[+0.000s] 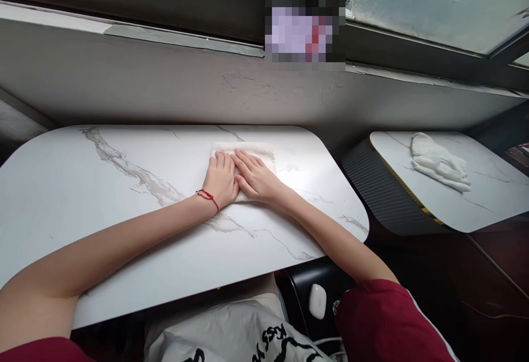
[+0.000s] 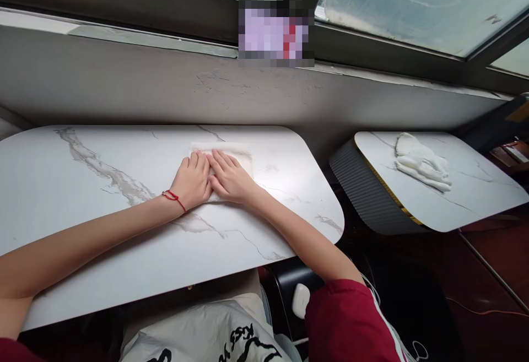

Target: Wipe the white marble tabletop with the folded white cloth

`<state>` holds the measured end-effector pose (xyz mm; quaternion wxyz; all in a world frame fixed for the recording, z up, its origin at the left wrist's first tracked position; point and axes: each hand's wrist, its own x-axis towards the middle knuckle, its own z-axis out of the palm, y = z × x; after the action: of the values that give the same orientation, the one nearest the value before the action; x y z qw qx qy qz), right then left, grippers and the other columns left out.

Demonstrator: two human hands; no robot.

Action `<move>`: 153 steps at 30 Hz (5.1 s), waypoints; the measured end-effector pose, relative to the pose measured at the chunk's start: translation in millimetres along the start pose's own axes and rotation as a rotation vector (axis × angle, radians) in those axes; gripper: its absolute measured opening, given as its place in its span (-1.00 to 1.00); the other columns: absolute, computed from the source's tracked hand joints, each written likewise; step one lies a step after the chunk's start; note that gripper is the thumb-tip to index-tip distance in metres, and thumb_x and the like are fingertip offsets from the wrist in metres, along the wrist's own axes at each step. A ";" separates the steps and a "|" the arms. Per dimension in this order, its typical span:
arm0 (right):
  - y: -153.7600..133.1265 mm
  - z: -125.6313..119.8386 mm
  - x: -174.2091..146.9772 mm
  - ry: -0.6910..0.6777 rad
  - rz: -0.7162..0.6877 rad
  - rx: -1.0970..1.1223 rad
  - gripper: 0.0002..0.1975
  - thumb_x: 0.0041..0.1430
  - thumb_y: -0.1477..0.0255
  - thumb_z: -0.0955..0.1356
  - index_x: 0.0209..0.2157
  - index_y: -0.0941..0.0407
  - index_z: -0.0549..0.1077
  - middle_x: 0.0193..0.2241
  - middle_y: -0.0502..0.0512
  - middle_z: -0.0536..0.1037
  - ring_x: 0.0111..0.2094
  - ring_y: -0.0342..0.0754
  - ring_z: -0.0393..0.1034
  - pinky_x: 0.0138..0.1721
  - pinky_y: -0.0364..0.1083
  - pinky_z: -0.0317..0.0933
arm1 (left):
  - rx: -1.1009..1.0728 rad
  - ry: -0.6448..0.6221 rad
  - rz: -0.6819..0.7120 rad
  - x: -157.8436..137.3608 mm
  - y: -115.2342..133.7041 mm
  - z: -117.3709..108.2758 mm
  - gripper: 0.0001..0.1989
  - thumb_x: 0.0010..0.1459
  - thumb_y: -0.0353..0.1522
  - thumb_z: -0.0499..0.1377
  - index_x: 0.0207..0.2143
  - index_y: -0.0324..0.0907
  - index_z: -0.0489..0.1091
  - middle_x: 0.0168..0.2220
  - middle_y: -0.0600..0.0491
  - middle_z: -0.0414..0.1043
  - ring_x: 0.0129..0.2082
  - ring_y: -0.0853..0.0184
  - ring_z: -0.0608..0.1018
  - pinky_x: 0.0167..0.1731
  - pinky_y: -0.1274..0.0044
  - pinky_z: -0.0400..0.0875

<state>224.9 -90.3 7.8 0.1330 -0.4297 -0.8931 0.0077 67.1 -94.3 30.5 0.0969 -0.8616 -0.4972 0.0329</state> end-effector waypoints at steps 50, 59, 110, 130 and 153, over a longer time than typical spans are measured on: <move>12.1 45.5 124.2 0.233 0.046 0.051 -0.53 0.35 0.42 0.18 0.18 0.32 0.39 0.22 0.41 0.43 0.26 0.19 0.26 0.26 0.10 0.12 | -0.111 0.131 -0.164 43.7 -97.4 41.7 -0.48 0.32 -0.38 -0.07 0.27 -0.41 0.23 0.28 -0.33 0.26 0.30 0.00 0.29 0.10 0.26 0.36; -54.4 45.3 108.5 0.180 -0.142 0.072 -0.49 0.38 0.37 0.21 0.21 0.39 0.36 0.26 0.53 0.35 0.30 0.25 0.22 0.29 0.16 0.10 | -0.038 0.094 -0.213 -47.3 -105.1 33.4 -0.43 0.30 -0.34 -0.09 0.28 -0.47 0.22 0.31 -0.37 0.24 0.34 -0.01 0.27 0.17 0.21 0.36; -175.3 78.9 202.2 0.167 -0.151 0.169 -0.53 0.36 0.43 0.22 0.22 0.33 0.33 0.31 0.46 0.29 0.35 0.22 0.14 0.35 0.14 -0.01 | -0.144 -0.073 -0.422 -124.6 -231.7 30.4 -0.47 0.35 -0.28 -0.17 0.26 -0.34 0.21 0.34 -0.23 0.22 0.35 0.12 0.28 0.28 0.26 0.22; -207.6 97.3 290.2 0.113 -0.237 0.260 -0.61 0.34 0.49 0.23 0.16 0.24 0.40 0.30 0.29 0.35 0.34 0.08 0.18 0.34 0.06 0.03 | -0.302 -0.071 -0.703 -138.6 -292.6 56.0 -0.35 0.37 -0.27 -0.22 0.41 -0.43 -0.05 0.46 -0.26 -0.07 0.47 0.07 0.00 0.38 0.20 0.01; -255.1 87.4 192.0 0.205 -0.298 0.120 -0.44 0.38 0.31 0.24 0.25 0.42 0.28 0.28 0.56 0.29 0.32 0.30 0.14 0.31 0.19 0.03 | -0.358 0.250 -0.673 -179.8 -247.0 19.3 -0.46 0.24 -0.12 -0.09 0.07 -0.22 0.43 0.18 -0.18 0.44 0.22 0.01 0.44 0.24 0.19 0.26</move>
<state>-106.0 -94.6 0.5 0.2483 -0.2826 -0.9265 -0.0028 -236.4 -126.6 53.8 0.0102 -0.6514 -0.7337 -0.1928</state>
